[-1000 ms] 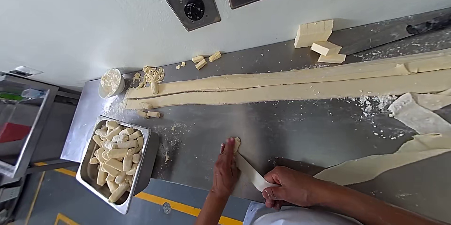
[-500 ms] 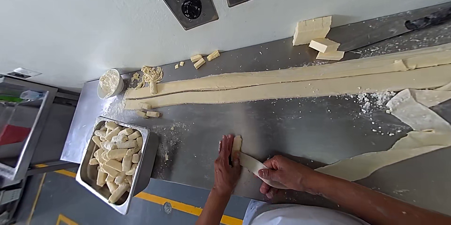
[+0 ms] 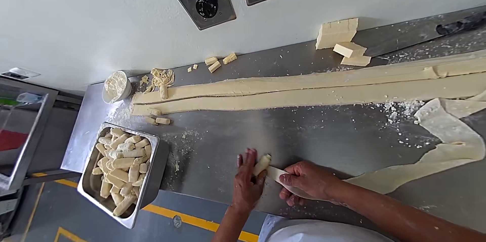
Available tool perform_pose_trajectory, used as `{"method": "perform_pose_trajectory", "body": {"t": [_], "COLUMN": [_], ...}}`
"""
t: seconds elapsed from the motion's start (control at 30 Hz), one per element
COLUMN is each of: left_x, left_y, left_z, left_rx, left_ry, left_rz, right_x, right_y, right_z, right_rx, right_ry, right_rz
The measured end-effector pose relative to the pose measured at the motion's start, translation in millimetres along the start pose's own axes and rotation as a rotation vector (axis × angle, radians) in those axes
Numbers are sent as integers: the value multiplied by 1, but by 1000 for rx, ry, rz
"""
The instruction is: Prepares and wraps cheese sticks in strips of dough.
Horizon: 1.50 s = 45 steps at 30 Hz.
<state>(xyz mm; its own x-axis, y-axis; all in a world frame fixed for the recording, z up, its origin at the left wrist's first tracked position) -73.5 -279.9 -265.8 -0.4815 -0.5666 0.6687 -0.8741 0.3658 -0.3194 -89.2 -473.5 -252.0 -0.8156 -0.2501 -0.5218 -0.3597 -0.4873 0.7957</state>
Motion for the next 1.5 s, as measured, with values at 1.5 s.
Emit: {"method": "perform_pose_trajectory", "body": {"t": [1.5], "left_x": [32], "left_y": [-11], "left_z": [-53], "left_rx": [230], "left_ry": [1442], "left_rz": [-759], "right_x": [-100], "right_y": [-11], "right_z": [71], "right_rx": [216], "right_ry": [1101], "right_rz": [-1180]}}
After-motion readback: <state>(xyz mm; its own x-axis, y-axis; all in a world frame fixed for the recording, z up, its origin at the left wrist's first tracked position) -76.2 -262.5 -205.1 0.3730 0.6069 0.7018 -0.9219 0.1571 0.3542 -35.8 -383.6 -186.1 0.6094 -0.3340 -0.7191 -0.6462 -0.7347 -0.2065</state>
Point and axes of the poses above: each hand's wrist, its own y-axis away from the middle knuckle, its own z-axis out of the palm, x = y × z, the point moved 4 cm from there along -y, towards the middle knuckle, and after that the axes turned 8 degrees about z, right-handed, at the moved point
